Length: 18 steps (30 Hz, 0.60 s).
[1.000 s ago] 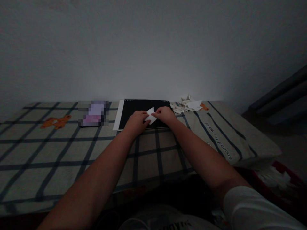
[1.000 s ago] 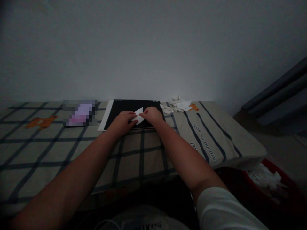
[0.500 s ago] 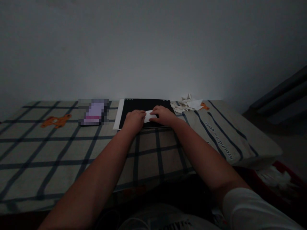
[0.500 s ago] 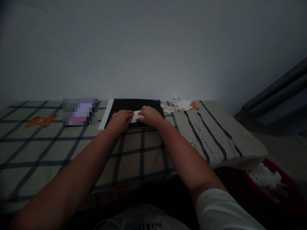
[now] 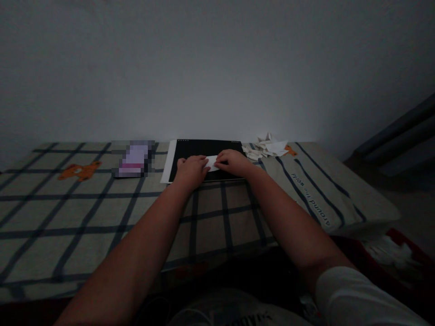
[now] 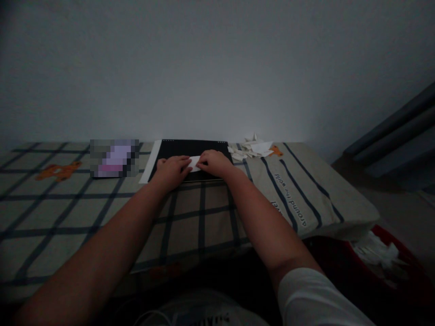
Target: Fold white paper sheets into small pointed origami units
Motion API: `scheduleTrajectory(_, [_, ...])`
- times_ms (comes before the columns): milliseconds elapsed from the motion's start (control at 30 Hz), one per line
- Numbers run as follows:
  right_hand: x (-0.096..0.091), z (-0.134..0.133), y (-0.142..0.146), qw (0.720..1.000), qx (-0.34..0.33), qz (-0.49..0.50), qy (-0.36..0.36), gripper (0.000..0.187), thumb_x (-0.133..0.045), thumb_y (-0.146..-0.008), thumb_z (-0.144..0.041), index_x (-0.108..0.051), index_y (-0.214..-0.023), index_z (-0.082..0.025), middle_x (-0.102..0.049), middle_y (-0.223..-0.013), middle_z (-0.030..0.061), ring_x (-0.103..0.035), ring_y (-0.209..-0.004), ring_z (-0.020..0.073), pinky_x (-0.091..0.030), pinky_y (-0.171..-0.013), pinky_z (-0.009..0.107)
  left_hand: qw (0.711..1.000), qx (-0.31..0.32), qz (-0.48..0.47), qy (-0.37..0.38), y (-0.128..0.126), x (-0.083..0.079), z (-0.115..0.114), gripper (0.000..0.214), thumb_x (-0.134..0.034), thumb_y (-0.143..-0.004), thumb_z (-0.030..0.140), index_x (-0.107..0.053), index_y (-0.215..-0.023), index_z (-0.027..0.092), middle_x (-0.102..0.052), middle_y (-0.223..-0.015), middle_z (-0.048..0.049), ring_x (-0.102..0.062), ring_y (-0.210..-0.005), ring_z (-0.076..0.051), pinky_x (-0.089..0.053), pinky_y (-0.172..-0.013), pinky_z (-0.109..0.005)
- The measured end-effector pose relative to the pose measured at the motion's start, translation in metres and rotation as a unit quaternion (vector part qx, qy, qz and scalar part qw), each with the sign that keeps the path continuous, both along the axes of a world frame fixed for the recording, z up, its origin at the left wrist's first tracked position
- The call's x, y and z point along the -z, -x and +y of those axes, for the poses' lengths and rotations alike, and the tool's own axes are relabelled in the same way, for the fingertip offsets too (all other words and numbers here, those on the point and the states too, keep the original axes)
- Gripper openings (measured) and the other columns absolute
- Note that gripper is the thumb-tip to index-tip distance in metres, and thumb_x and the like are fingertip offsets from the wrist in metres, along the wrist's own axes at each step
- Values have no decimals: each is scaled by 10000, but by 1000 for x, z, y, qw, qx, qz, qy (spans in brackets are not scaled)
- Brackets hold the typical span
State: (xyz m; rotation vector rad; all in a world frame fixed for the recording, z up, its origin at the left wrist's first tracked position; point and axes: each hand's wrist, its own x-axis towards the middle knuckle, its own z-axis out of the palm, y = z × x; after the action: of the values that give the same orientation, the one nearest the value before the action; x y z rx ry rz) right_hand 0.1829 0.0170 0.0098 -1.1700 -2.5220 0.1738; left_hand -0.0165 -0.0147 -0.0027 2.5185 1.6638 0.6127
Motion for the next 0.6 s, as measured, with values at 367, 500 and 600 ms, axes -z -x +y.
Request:
scheduleTrajectory(367, [-2, -3, 3, 994, 101, 37, 17, 223, -621, -805, -124, -721, -1003, -140, -710, -982, 88, -604, -885, 200, -441, -794, 302, 1000, 11, 9, -13, -4, -4, -7, 260, -624, -883, 393, -774, -1021, 232, -655, -1188, -144, -534, -1132, -370, -319, -975, -541])
scheduleTrajectory(500, [4, 4, -2, 999, 52, -8, 11, 309, -653, -826, -148, -735, -1123, -122, -699, -1106, 126, -608, -1010, 217, -440, -906, 314, 1000, 21, 5, -15, -4, -4, -7, 246, -620, -881, 389, -780, -981, 231, -655, -1238, -130, -536, -1156, -358, -314, -978, -526])
scheduleTrajectory(600, [3, 5, -2, 999, 41, -34, 13, 272, -616, -867, -147, -755, -1097, -106, -698, -1118, 138, -612, -1035, 212, -437, -935, 306, 999, 24, 35, -9, -5, -7, -8, 278, -586, -904, 387, -774, -1032, 226, -643, -1326, -116, -525, -1212, -350, -321, -979, -517])
